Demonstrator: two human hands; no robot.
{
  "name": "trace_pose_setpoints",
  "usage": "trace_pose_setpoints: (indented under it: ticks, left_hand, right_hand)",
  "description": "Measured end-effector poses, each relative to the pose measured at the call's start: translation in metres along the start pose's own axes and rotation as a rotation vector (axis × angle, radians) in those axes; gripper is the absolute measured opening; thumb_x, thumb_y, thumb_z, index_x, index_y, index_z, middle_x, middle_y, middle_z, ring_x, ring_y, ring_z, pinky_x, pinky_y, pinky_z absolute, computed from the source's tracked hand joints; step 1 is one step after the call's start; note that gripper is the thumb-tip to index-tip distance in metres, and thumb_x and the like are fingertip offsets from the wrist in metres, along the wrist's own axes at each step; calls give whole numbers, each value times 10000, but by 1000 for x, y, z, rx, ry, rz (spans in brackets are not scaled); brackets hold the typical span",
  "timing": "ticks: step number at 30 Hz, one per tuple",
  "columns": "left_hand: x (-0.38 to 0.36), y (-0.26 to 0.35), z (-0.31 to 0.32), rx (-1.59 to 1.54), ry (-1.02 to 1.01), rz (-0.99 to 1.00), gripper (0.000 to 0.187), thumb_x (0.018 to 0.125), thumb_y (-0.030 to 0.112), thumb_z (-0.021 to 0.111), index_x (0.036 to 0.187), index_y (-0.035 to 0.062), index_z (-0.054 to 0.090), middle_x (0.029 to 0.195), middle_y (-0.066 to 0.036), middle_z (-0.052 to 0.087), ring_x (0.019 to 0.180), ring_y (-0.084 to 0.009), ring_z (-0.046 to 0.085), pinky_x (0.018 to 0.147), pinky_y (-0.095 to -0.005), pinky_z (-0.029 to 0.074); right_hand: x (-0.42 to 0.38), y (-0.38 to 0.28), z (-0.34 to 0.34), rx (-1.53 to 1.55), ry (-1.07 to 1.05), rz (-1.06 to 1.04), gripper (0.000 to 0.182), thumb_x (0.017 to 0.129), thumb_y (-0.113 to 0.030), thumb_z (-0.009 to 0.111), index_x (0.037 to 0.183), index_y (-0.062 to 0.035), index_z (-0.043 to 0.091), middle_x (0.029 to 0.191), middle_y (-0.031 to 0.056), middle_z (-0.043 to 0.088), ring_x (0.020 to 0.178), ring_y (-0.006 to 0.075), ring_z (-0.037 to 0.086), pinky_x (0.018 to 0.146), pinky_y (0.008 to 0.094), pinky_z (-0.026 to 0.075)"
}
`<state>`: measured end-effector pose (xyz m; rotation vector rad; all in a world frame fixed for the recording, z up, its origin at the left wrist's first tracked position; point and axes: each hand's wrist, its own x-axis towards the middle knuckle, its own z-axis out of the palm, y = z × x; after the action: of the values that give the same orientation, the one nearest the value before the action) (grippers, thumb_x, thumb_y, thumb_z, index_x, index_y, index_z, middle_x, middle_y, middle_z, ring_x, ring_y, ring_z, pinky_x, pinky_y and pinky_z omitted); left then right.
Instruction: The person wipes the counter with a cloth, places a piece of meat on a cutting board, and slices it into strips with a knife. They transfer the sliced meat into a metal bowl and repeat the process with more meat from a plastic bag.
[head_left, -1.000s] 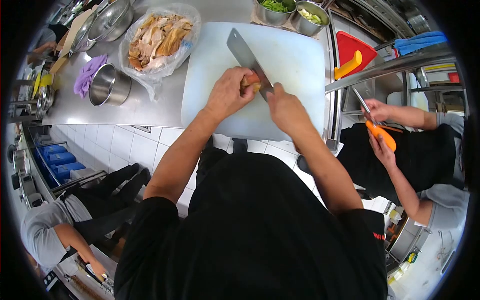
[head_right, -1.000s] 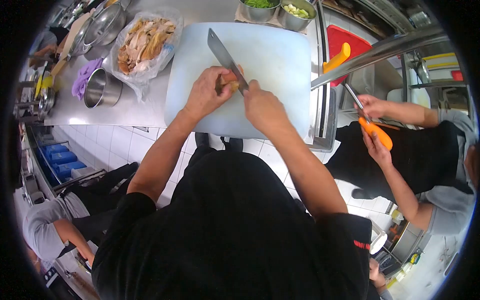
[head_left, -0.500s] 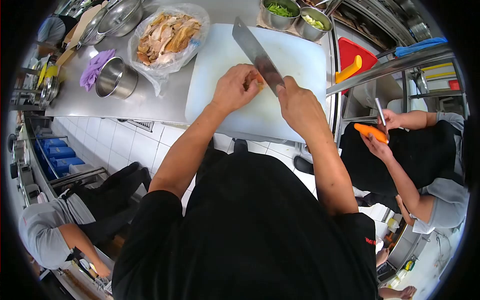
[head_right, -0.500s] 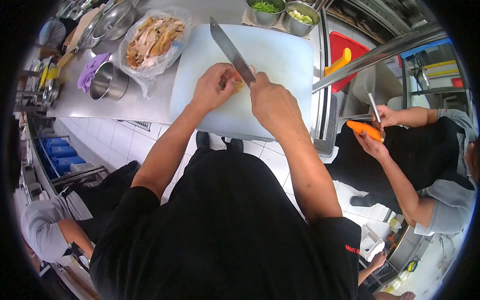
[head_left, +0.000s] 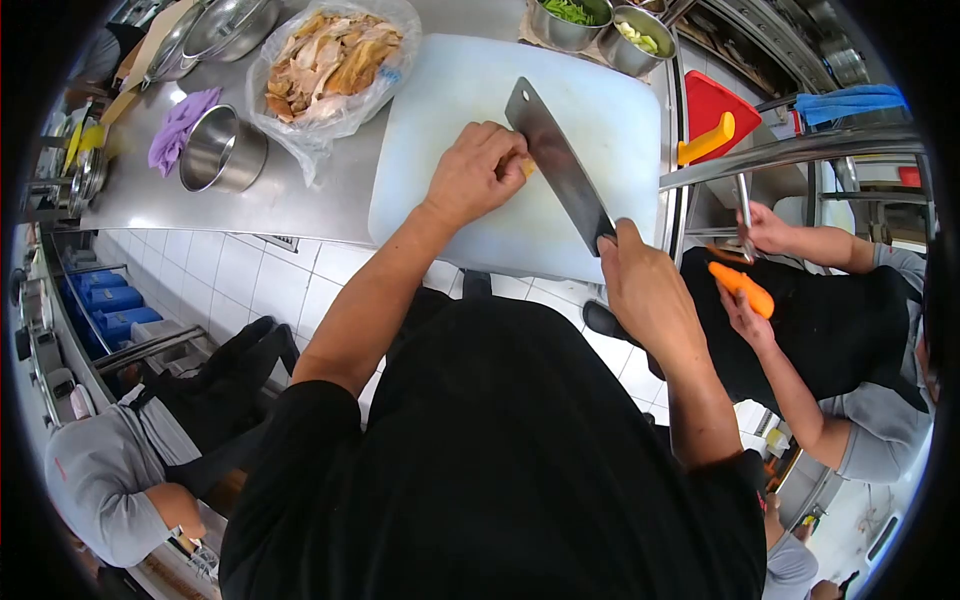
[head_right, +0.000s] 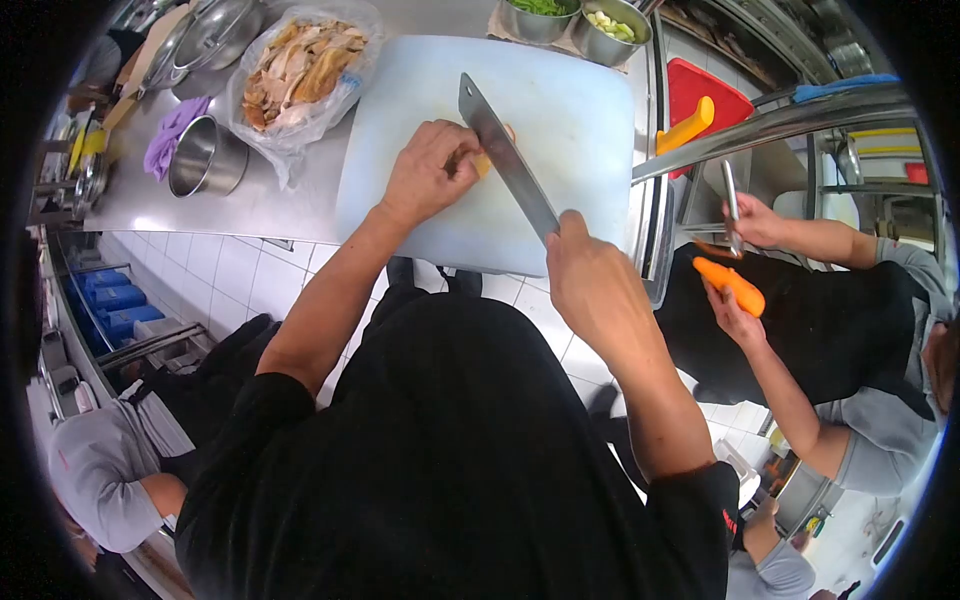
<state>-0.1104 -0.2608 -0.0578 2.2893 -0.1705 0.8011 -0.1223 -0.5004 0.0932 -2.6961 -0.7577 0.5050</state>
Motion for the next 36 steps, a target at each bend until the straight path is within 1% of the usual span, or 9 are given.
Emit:
trace_pose_setpoints:
  ticks: [3,6,9,12,15,18,24,30,36]
  left_hand:
    - [2,-2,0,-10,16,1,201,757,28,685,939,99,638,930,-58,666,909,-291,627,815,-397,533]
    - [2,-6,-1,-33,-6,-60,190,764,39,694,939,94,647,983,-77,661,934,-302,618,837,-409,524]
    - [4,-7,-4,98,75,12,204,774,45,695,971,91,666,1053,-99,646,978,-324,597,872,-435,511]
    - [-2,-29,-20,170,68,-40,209,789,54,693,995,83,674,1132,-122,633,1057,-350,577,916,-456,498]
    - [-6,-26,-27,56,-23,-89,238,796,76,701,1030,77,659,1151,-128,639,1098,-358,578,938,-451,498]
    - [-2,-16,-31,-73,-4,-86,288,795,114,714,1071,76,641,1176,-145,637,1113,-354,589,951,-442,496]
    - [3,-17,-28,-14,-134,6,315,754,153,704,1050,68,637,1069,-129,628,1017,-337,591,927,-434,496]
    - [7,-18,-26,4,-131,20,322,730,164,703,1031,68,638,1013,-114,620,960,-328,590,879,-427,505]
    - [6,-16,-28,-16,-164,-30,334,738,123,705,1050,49,611,1068,-132,636,1013,-344,591,920,-432,493]
  right_hand:
    - [19,3,3,5,5,-35,241,1052,-203,480,1034,37,495,694,313,627,691,515,638,641,588,490]
    - [28,8,1,36,23,-50,246,1049,-207,488,1027,37,505,706,312,632,702,518,639,651,584,490]
    - [30,12,0,60,36,-68,244,1045,-210,497,1034,34,513,719,307,638,712,516,641,662,584,487]
    - [33,6,-2,85,77,-28,239,1041,-208,501,1050,31,519,725,304,640,725,512,644,673,589,482]
    - [35,4,3,106,92,3,234,1039,-203,501,1063,29,522,724,302,640,727,508,644,681,592,481]
    - [40,2,11,95,97,11,230,1034,-200,504,1074,25,525,717,292,645,714,502,648,679,585,491]
    - [40,-15,9,55,57,-12,226,1036,-204,491,1052,20,514,707,275,648,710,492,655,680,583,500]
    - [34,-26,2,-8,-19,-33,212,1044,-186,465,1003,21,489,701,272,643,688,498,647,671,593,497]
    - [20,-22,-10,-80,-124,20,210,1048,-181,454,1030,28,473,694,274,639,693,499,652,680,592,505]
